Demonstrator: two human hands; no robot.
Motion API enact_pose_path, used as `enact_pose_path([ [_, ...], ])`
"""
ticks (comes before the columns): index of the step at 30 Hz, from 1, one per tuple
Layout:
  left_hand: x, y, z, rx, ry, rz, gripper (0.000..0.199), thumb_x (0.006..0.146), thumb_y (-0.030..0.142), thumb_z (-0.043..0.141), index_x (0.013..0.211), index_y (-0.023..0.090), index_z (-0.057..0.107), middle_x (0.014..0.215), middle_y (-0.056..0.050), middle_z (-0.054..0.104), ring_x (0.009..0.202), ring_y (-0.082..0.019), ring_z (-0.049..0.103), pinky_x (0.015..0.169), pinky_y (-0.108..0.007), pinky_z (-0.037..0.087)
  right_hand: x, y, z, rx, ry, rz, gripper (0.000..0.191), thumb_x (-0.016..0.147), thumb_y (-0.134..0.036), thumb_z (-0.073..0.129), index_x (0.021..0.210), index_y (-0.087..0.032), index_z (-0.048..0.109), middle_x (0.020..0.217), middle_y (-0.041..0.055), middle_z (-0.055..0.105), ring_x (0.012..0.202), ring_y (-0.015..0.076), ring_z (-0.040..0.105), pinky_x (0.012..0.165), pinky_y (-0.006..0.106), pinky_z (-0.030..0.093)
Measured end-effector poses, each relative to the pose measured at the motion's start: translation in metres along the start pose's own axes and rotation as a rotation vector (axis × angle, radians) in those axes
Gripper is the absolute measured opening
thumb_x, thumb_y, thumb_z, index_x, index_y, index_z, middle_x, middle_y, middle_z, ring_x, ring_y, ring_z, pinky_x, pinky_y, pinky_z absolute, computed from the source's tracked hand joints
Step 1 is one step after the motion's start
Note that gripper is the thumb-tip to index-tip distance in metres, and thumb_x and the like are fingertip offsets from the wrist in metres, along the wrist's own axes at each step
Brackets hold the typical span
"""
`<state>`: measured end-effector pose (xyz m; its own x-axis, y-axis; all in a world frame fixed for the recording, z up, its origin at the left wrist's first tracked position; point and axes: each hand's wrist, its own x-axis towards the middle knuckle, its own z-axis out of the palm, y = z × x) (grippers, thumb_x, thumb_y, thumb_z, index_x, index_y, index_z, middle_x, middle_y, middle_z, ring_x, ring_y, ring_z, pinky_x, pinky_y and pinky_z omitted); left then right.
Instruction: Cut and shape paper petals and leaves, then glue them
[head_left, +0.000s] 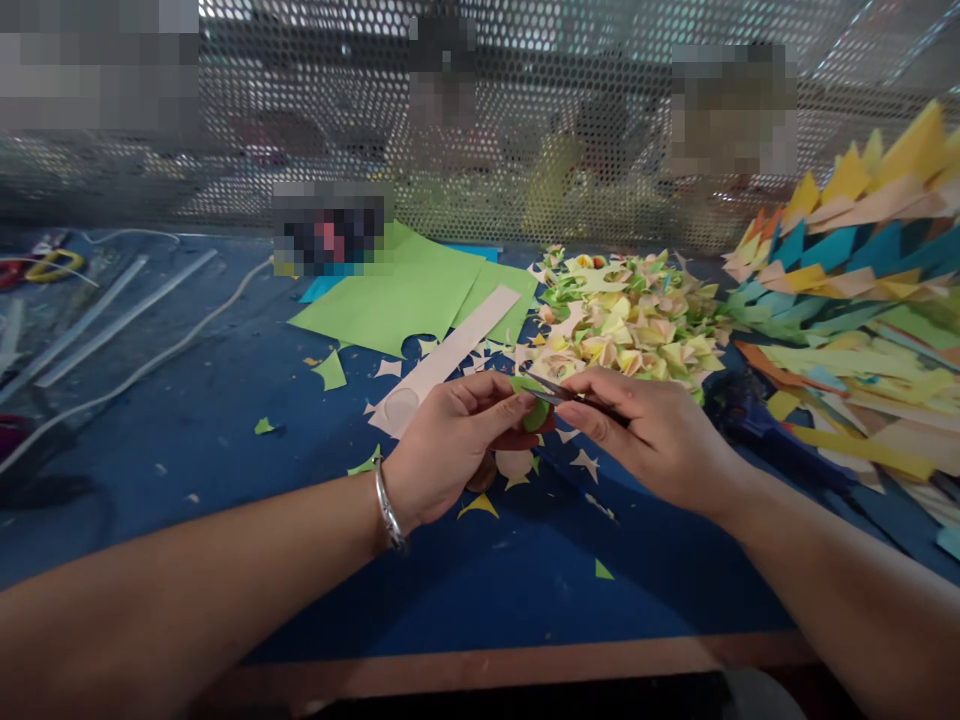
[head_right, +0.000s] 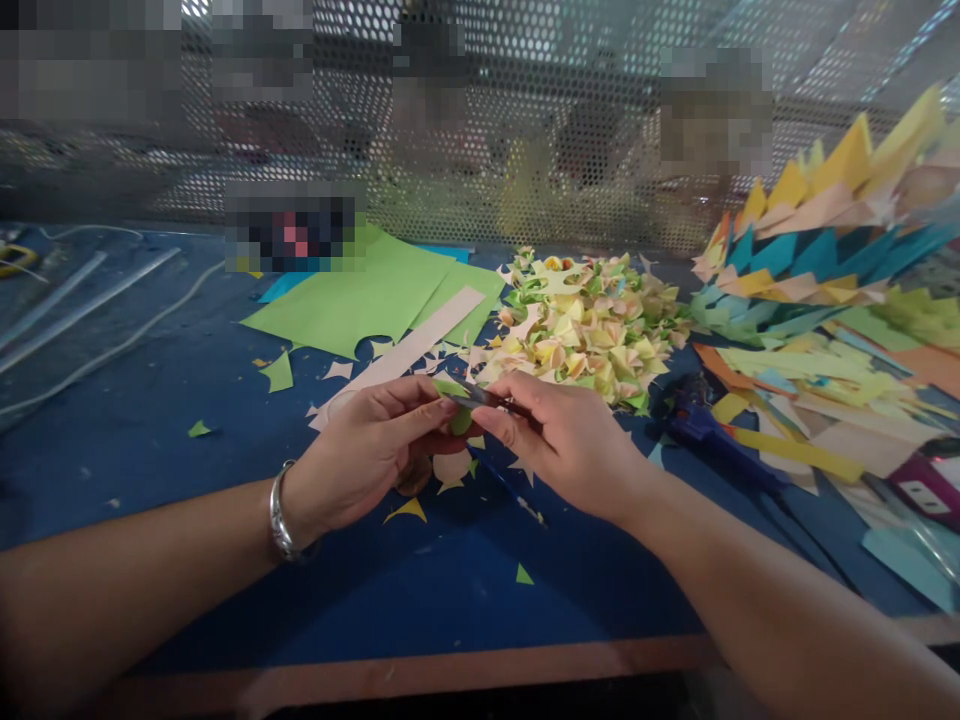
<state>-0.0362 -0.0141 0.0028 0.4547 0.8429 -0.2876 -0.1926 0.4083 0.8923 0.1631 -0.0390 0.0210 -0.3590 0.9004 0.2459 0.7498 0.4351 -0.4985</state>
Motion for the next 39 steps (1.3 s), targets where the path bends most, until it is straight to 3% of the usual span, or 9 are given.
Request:
enact_pose_path([
  [6, -0.0014, 0.0008, -0.0007, 0.034, -0.017, -0.036, 0.015, 0.082, 0.030, 0.073, 0.076, 0.019, 0.065, 0.080, -0.002, 0.072, 0.063, -0.012, 0.069, 0.036, -0.020, 0.017, -0.0002, -0.0014, -0.0009, 0.011, 0.002, -0.026, 0.035, 0.101, -0.050, 0.045, 0.088, -0.021, 0.060, 0.059, -0.0030, 0.054, 0.047, 0.0100, 0.047, 0.047, 0.022, 0.035],
  [19, -0.0016, 0.0012, -0.0001, 0.049, -0.048, -0.039, 0.016, 0.083, 0.027, 0.073, 0.072, 0.019, 0.064, 0.067, 0.002, 0.068, 0.056, -0.010, 0.067, 0.036, -0.018, 0.023, -0.0021, -0.0020, -0.0015, -0.026, 0.026, -0.090, 0.034, 0.102, -0.045, 0.045, 0.083, -0.020, 0.059, 0.056, -0.0047, 0.047, 0.047, 0.0085, 0.044, 0.048, 0.023, 0.033],
  [26, -0.0004, 0.0015, -0.0011, 0.066, -0.053, -0.051, 0.020, 0.081, 0.032, 0.075, 0.072, 0.018, 0.063, 0.060, 0.001, 0.066, 0.056, -0.011, 0.067, 0.035, -0.017, 0.017, -0.0017, -0.0020, -0.0009, -0.032, 0.035, -0.098, 0.035, 0.102, -0.043, 0.045, 0.078, -0.020, 0.056, 0.057, -0.0043, 0.047, 0.049, 0.0087, 0.045, 0.049, 0.022, 0.033],
  [31, -0.0005, 0.0016, -0.0028, 0.095, -0.080, -0.035, 0.023, 0.076, 0.034, 0.080, 0.075, 0.017, 0.064, 0.061, 0.001, 0.067, 0.055, -0.010, 0.066, 0.034, -0.015, 0.022, -0.0004, -0.0015, -0.0023, -0.024, 0.042, -0.154, 0.034, 0.102, -0.039, 0.046, 0.076, -0.019, 0.054, 0.055, -0.0049, 0.044, 0.047, 0.0077, 0.043, 0.047, 0.021, 0.032],
  [35, 0.0007, 0.0019, -0.0040, 0.108, -0.096, -0.032, 0.030, 0.070, 0.039, 0.084, 0.076, 0.017, 0.065, 0.074, -0.002, 0.073, 0.057, -0.009, 0.066, 0.034, -0.014, 0.026, -0.0001, -0.0005, -0.0028, -0.022, 0.047, -0.163, 0.034, 0.102, -0.037, 0.047, 0.076, -0.018, 0.055, 0.056, -0.0050, 0.043, 0.047, 0.0071, 0.042, 0.047, 0.020, 0.033],
  [39, 0.0021, 0.0016, -0.0045, 0.130, -0.092, 0.003, 0.027, 0.074, 0.038, 0.081, 0.075, 0.017, 0.064, 0.076, -0.003, 0.074, 0.055, -0.008, 0.065, 0.035, -0.014, 0.029, -0.0014, 0.0008, -0.0034, -0.026, 0.041, -0.160, 0.034, 0.103, -0.038, 0.046, 0.077, -0.018, 0.057, 0.057, -0.0047, 0.044, 0.048, 0.0072, 0.042, 0.048, 0.020, 0.033],
])
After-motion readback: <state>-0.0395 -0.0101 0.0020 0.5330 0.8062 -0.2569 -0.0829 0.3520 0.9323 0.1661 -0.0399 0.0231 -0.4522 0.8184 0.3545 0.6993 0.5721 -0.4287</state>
